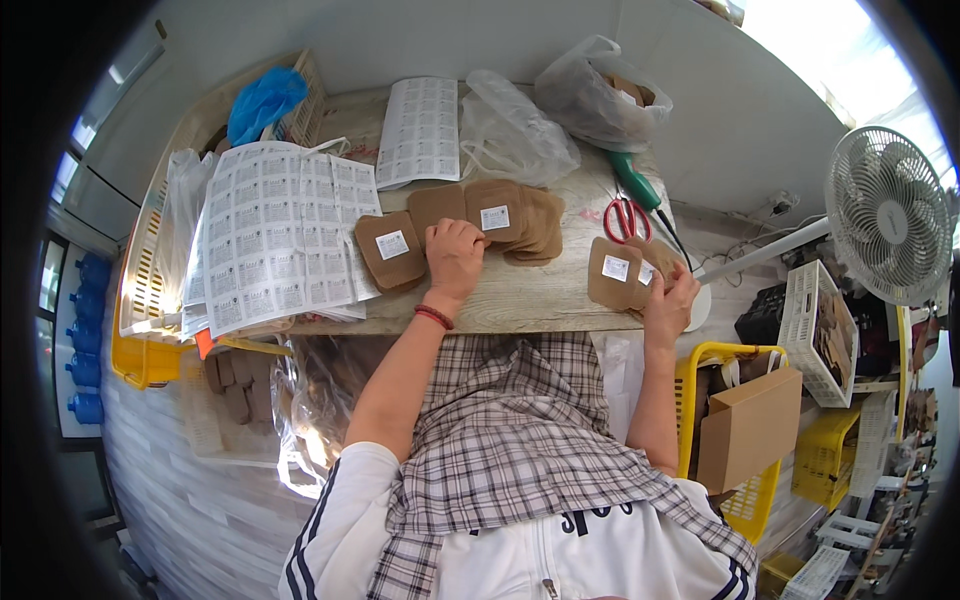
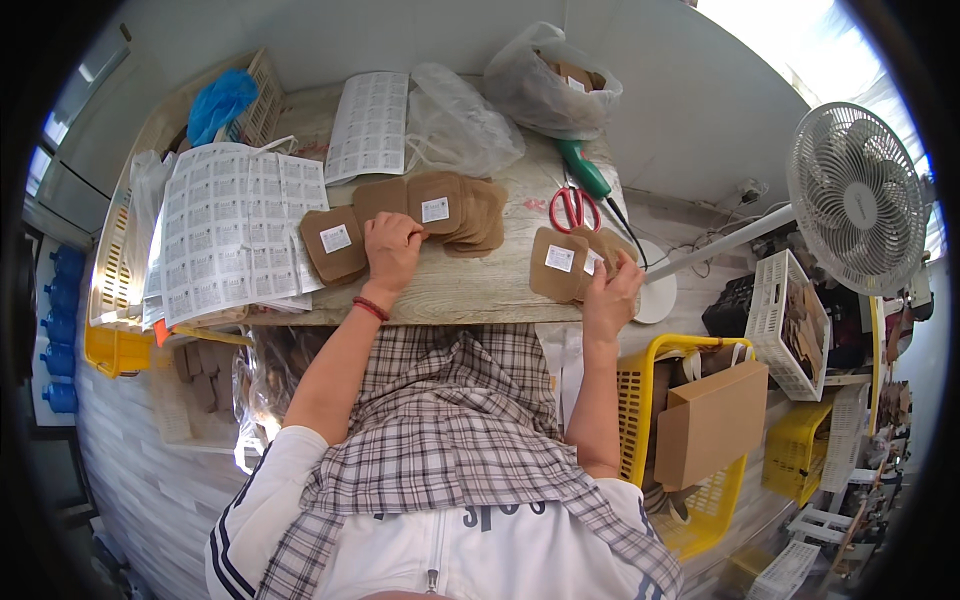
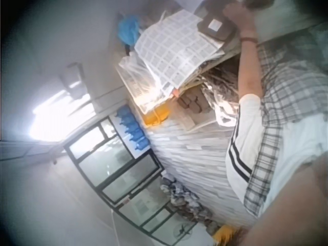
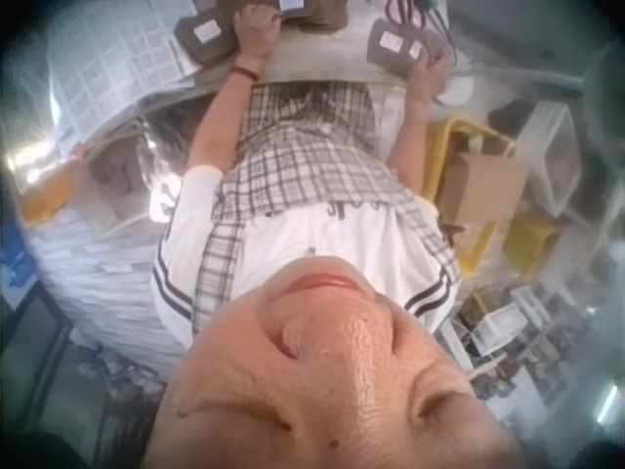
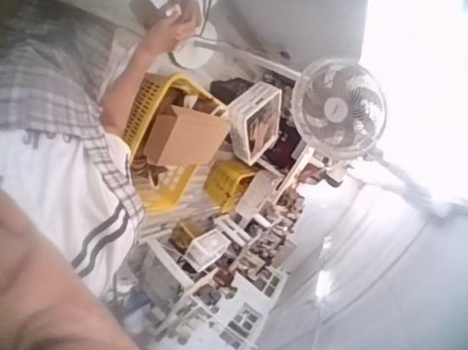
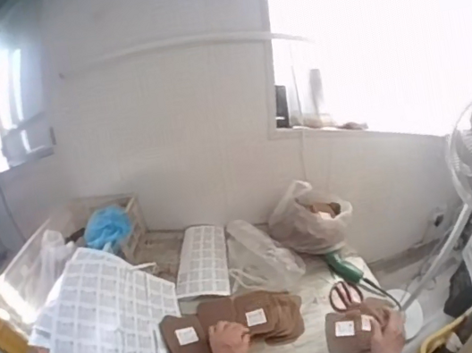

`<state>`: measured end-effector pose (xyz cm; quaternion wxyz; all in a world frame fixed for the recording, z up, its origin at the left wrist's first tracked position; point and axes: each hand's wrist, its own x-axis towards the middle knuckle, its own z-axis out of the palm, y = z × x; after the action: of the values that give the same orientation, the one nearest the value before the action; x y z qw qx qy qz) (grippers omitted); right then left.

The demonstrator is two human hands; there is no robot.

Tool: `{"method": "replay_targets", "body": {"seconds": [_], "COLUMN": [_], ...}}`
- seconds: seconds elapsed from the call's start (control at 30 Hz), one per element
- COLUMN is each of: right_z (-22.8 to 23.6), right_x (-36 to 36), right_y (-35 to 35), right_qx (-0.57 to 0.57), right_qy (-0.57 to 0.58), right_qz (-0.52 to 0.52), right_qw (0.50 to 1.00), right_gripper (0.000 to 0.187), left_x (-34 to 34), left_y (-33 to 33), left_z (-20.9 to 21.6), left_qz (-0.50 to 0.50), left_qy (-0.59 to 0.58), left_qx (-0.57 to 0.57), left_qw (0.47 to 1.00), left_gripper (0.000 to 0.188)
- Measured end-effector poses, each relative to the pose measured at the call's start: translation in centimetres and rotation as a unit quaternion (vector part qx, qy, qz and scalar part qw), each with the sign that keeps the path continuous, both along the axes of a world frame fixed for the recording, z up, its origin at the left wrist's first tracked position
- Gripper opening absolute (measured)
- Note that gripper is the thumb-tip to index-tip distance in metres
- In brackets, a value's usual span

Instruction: The person peels small white labels from a sheet and sticks them onto brown paper pouches on a table. They repeat this process for multiple pouches, placing each labeled pouch into a stack.

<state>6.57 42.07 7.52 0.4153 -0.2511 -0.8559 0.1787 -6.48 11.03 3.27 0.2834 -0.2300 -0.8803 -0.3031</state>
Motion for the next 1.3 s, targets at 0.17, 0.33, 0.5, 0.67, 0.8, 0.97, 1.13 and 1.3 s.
{"method": "replay_targets", "body": {"seconds": [0.17,0.33,0.5,0.67,0.8,0.97,1.13,1.3], "right_z": [-1.8,-0.8,-2.9,-3.5,-4.8,-5.5,-5.0,-4.6], "right_x": [-0.4,-0.7,-1.4,-2.0,-1.9,-1.7,-2.1,-2.3], "right_y": [-4.2,-11.0,-12.8,-13.2,-12.7,-12.4,-12.3,-12.3], "right_qx": [-0.14,-0.189,-0.194,-0.169,-0.159,-0.104,-0.097,-0.096], "right_qy": [-0.017,-0.031,-0.108,-0.127,-0.121,-0.134,-0.169,-0.202], "right_qz": [0.222,0.339,0.376,0.373,0.366,0.352,0.349,0.351], "right_qw": [0.965,0.921,0.9,0.903,0.909,0.921,0.917,0.909], "right_gripper": [0.016,0.013,0.01,0.012,0.016,0.017,0.016,0.016], "left_x": [1.3,7.2,11.8,9.5,7.5,6.4,6.3,6.3], "left_y": [-0.7,-2.6,-2.7,-3.1,-2.3,-2.1,-2.0,-2.0], "left_z": [0.3,1.7,1.2,0.2,0.4,-0.2,-0.2,-0.1], "left_qz": [-0.029,-0.145,-0.222,-0.187,-0.182,-0.211,-0.211,-0.214], "left_qy": [-0.019,0.021,-0.069,-0.087,-0.097,-0.178,-0.189,-0.188], "left_qx": [0.019,-0.022,-0.042,-0.005,-0.019,-0.056,-0.081,-0.089], "left_qw": [0.999,0.989,0.972,0.978,0.978,0.959,0.956,0.954], "left_gripper": [0.012,0.015,0.021,0.027,0.042,0.058,0.061,0.061]}}
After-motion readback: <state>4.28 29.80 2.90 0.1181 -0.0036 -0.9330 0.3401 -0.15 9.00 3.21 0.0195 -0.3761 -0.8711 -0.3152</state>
